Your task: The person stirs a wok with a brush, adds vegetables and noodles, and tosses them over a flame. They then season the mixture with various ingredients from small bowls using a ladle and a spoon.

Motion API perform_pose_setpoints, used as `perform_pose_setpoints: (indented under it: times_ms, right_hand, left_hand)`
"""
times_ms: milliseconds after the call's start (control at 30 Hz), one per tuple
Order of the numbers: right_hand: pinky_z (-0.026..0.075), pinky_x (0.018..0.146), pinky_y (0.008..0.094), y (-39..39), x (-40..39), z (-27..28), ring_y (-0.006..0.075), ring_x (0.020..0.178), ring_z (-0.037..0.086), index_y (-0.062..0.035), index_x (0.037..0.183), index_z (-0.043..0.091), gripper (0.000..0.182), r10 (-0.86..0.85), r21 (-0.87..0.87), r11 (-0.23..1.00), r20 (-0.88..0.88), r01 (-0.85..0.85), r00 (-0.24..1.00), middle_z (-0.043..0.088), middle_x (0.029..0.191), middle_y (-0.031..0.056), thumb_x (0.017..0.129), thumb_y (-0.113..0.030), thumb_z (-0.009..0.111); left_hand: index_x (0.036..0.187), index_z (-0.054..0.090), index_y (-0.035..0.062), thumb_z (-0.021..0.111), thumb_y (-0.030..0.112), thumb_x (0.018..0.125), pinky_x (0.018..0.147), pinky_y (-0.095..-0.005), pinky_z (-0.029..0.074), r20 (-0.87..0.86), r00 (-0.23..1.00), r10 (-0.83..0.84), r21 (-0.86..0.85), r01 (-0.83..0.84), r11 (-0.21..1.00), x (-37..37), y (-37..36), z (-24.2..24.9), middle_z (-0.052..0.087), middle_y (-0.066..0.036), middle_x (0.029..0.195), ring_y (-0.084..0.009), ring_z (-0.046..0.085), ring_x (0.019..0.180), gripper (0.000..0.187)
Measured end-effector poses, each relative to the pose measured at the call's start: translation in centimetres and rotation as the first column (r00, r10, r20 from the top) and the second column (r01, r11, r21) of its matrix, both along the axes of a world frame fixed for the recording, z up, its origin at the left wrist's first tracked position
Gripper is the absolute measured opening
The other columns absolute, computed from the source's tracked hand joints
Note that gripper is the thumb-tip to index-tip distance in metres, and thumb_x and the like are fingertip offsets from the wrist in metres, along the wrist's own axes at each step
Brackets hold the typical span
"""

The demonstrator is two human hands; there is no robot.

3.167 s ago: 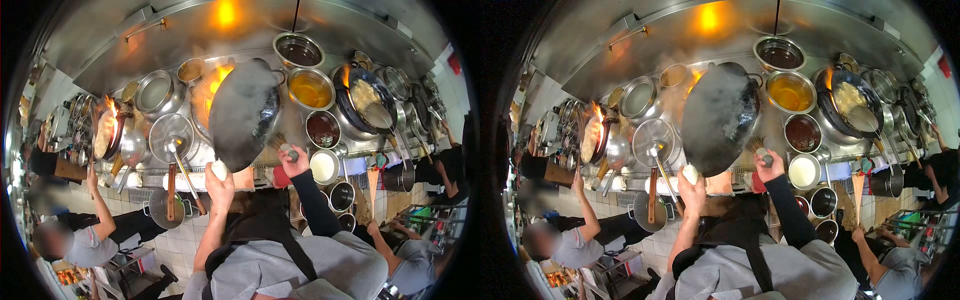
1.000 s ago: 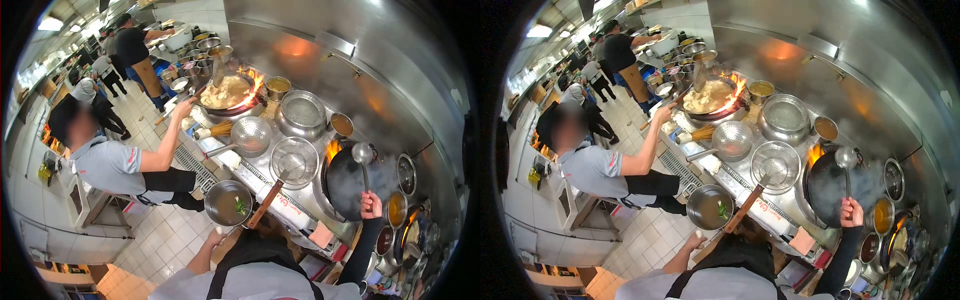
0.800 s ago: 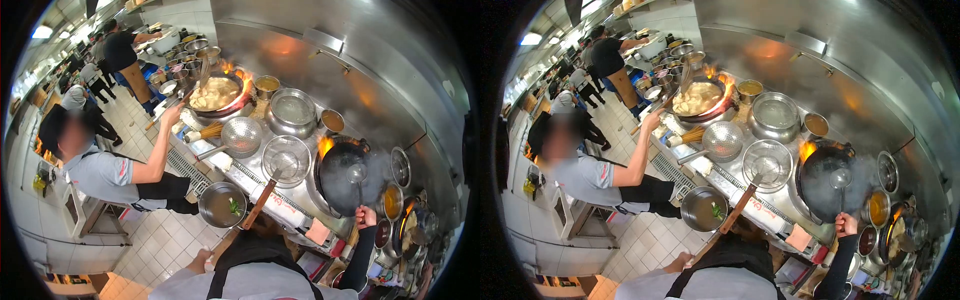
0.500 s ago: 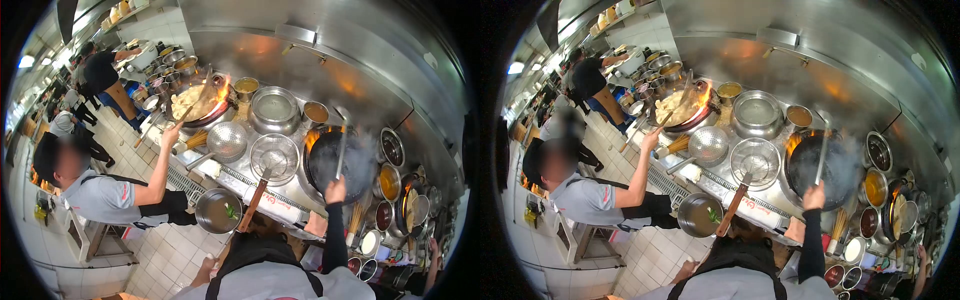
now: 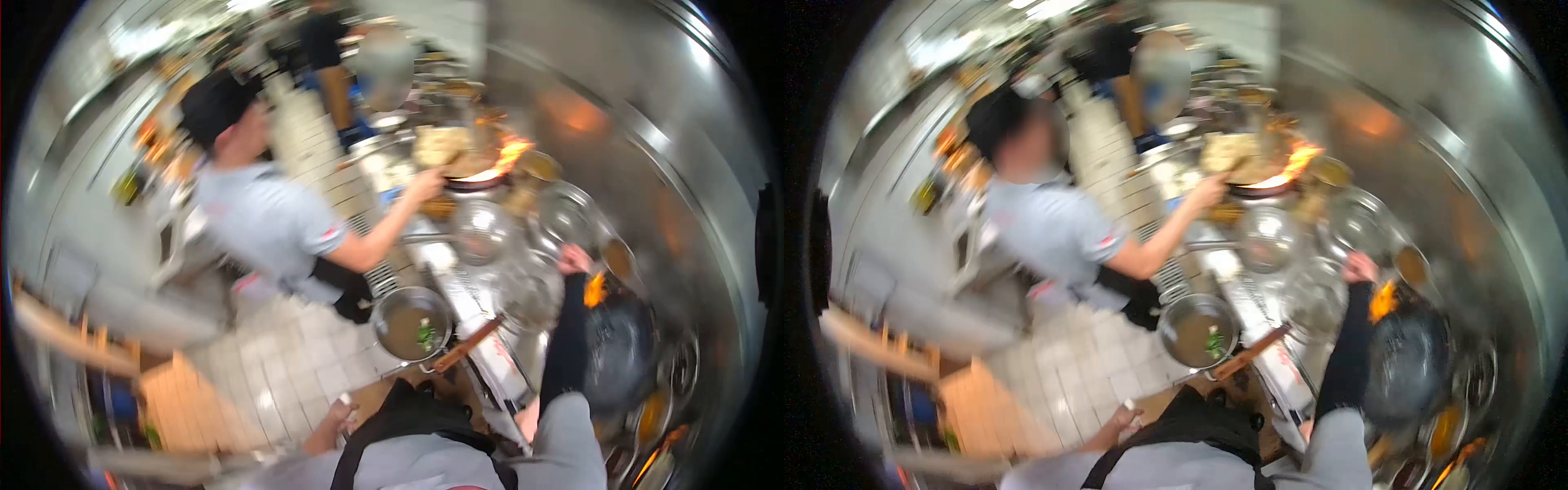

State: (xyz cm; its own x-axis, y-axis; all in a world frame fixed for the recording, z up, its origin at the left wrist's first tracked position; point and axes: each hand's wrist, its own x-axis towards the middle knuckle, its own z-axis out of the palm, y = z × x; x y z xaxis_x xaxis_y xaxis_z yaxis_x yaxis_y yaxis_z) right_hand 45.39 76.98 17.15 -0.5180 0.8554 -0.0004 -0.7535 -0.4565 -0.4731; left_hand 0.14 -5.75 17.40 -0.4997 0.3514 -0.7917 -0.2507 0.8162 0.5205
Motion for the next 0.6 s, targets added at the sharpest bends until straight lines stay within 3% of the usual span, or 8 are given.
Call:
perform_pose_setpoints:
  times_ms: [33, 67, 100, 133, 233, 333, 533, 600]
  right_hand:
    - [0.048, 0.079, 0.0345, -1.2, 1.7, 1.2, 0.0220, 0.088, 0.061, -0.0023, 0.103, 0.051, 0.016, -0.097, 0.080, 0.993, 0.130, 0.087, 0.987, 0.057, 0.100, 0.0108, 0.088, -0.004, 0.056]
    - [0.049, 0.092, 0.0360, -2.1, 2.9, 1.6, 0.0246, 0.103, 0.062, 0.0043, 0.120, 0.050, 0.032, -0.172, 0.170, 0.976, 0.214, 0.137, 0.962, 0.058, 0.119, 0.0169, 0.089, 0.001, 0.053]
    - [0.049, 0.104, 0.0376, -3.1, 5.4, 2.4, 0.0273, 0.119, 0.063, 0.0109, 0.138, 0.048, 0.049, -0.230, 0.240, 0.957, 0.301, 0.160, 0.925, 0.059, 0.138, 0.0230, 0.090, 0.005, 0.050]
    - [0.052, 0.089, 0.0303, -5.6, 6.5, 3.0, 0.0210, 0.102, 0.063, 0.0095, 0.142, 0.044, 0.049, -0.109, 0.160, 0.982, 0.029, 0.103, 0.994, 0.058, 0.139, 0.0217, 0.095, 0.001, 0.049]
    - [0.043, 0.065, 0.0254, -17.0, 10.0, 12.7, 0.0137, 0.074, 0.048, 0.0070, 0.146, 0.040, 0.048, -0.048, -0.259, 0.966, -0.199, -0.005, 0.979, 0.050, 0.104, 0.0106, 0.102, -0.011, 0.046]
    - [0.035, 0.041, 0.0205, -26.6, 10.9, 21.4, 0.0065, 0.045, 0.034, 0.0044, 0.149, 0.036, 0.049, -0.052, -0.358, 0.932, -0.255, -0.045, 0.965, 0.041, 0.068, -0.0005, 0.109, -0.024, 0.042]
    - [0.034, 0.041, 0.0216, -39.7, 17.1, 29.7, 0.0068, 0.049, 0.037, 0.0142, 0.140, 0.036, 0.047, -0.282, -0.476, 0.833, 0.075, 0.283, 0.957, 0.046, 0.081, 0.0012, 0.108, -0.019, 0.046]
    - [0.033, 0.040, 0.0216, -41.4, 19.4, 28.5, 0.0059, 0.049, 0.038, 0.0117, 0.127, 0.046, 0.039, -0.334, -0.498, 0.781, 0.179, 0.378, 0.926, 0.046, 0.076, 0.0002, 0.106, -0.022, 0.050]
  left_hand:
    - [0.117, 0.059, -0.0046, 0.081, 0.018, 0.080, 0.054, -0.0416, 0.063, 0.205, 0.968, 0.146, -0.086, -0.130, 0.988, -0.4, -4.1, -6.3, 0.065, -0.017, 0.109, -0.0293, 0.067, 0.079, 0.049]
    - [0.114, 0.063, -0.0038, 0.083, 0.021, 0.079, 0.053, -0.0416, 0.063, 0.091, 0.993, -0.073, -0.353, 0.101, 0.930, 0.6, -2.2, 1.9, 0.067, -0.019, 0.107, -0.0274, 0.068, 0.075, 0.047]
    - [0.112, 0.068, -0.0002, 0.083, 0.026, 0.080, 0.054, -0.0423, 0.063, 0.172, 0.981, 0.092, -0.323, -0.032, 0.946, 1.0, -7.0, -5.7, 0.070, -0.018, 0.104, -0.0282, 0.069, 0.081, 0.045]
    - [0.113, 0.068, 0.0005, 0.083, 0.028, 0.079, 0.053, -0.0432, 0.063, 0.142, 0.985, 0.097, -0.356, -0.041, 0.933, 2.4, -8.5, -5.4, 0.070, -0.017, 0.102, -0.0289, 0.069, 0.082, 0.046]
    - [0.116, 0.068, 0.0002, 0.085, 0.032, 0.075, 0.055, -0.0455, 0.063, 0.142, 0.990, -0.018, -0.372, 0.070, 0.925, 3.3, -10.8, -5.5, 0.072, -0.014, 0.104, -0.0297, 0.069, 0.088, 0.054]
    - [0.120, 0.067, 0.0022, 0.086, 0.033, 0.074, 0.057, -0.0441, 0.063, 0.188, 0.981, -0.047, -0.311, 0.105, 0.945, 3.6, -8.3, -1.1, 0.071, -0.015, 0.105, -0.0269, 0.068, 0.088, 0.058]
    - [0.100, 0.073, 0.0050, 0.081, 0.036, 0.078, 0.054, -0.0380, 0.059, 0.056, 0.974, -0.220, -0.153, 0.226, 0.962, 1.3, -2.2, -6.3, 0.071, -0.015, 0.098, -0.0234, 0.069, 0.085, 0.039]
    - [0.096, 0.070, 0.0023, 0.079, 0.037, 0.080, 0.056, -0.0387, 0.055, 0.108, 0.968, -0.225, -0.017, 0.228, 0.974, -0.4, -1.0, -16.5, 0.071, -0.015, 0.089, -0.0226, 0.068, 0.081, 0.040]
